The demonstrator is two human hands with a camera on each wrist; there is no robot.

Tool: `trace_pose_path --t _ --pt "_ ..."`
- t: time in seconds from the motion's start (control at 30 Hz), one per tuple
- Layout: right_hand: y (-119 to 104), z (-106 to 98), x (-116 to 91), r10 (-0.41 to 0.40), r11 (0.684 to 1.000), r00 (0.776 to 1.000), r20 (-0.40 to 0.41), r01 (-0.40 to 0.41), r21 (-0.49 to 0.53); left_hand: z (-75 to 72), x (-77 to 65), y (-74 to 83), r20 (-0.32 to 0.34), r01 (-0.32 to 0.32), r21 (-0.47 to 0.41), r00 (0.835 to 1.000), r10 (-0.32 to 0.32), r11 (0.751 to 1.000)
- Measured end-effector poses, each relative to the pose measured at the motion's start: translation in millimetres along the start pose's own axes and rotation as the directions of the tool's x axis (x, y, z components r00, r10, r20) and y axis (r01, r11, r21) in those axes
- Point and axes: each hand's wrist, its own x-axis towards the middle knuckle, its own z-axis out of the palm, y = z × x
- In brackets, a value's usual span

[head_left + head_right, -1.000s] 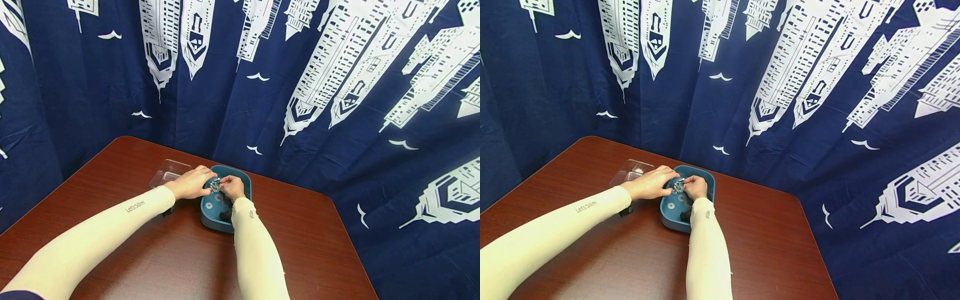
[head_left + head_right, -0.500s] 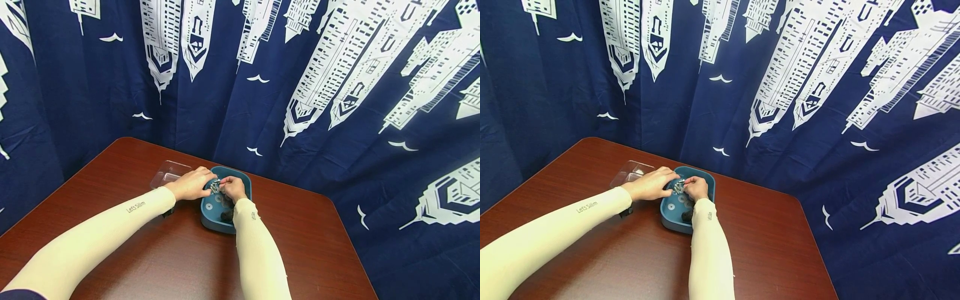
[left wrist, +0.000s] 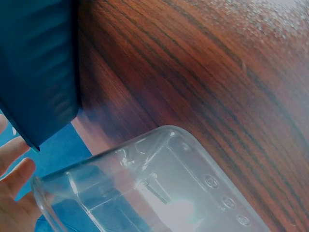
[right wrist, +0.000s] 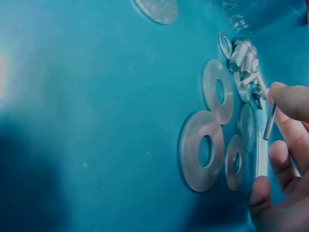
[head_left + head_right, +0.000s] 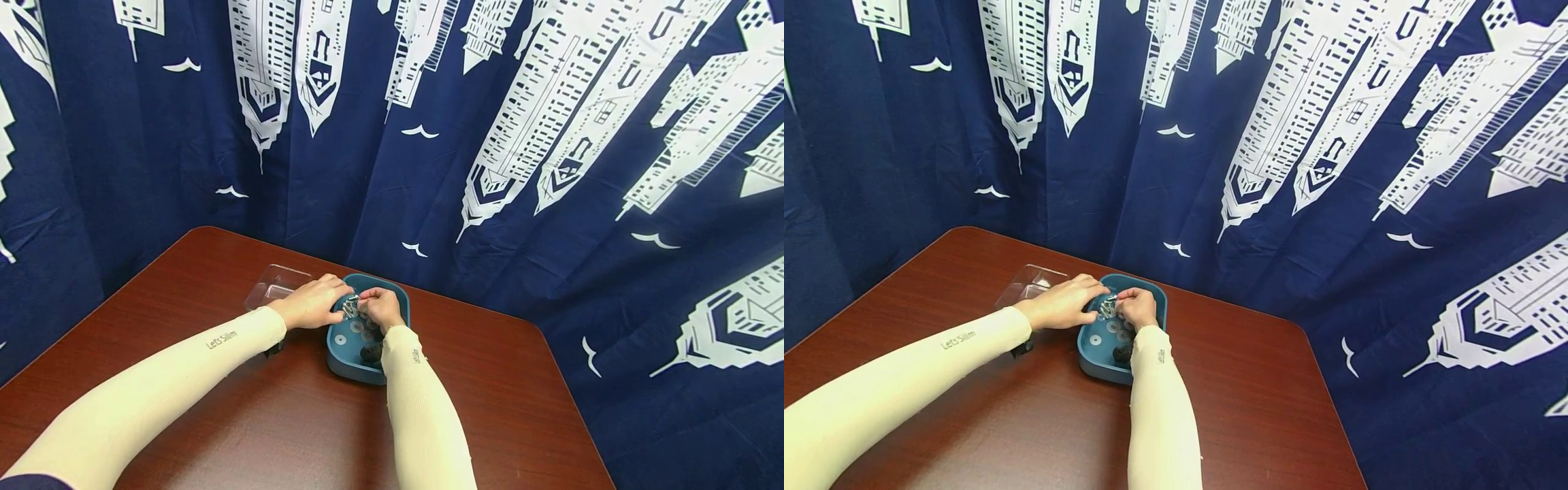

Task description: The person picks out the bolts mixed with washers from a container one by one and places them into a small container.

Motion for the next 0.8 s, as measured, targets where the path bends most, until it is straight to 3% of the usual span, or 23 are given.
trace_pose_path --t 0.5,0.8 --pt "-13.9 -9.2 -5.2 -0.093 0.991 0.996 0.008 0.092 0.096 2.5 -1.0 0.6 0.003 -0.004 0.005 1.0 0.004 1.0" --pt "-21.1 -18.9 -8.8 -0.161 0.966 0.987 0.018 0.153 0.206 4.5 -1.4 -0.1 -0.006 0.017 -0.048 1.0 -0.017 0.999"
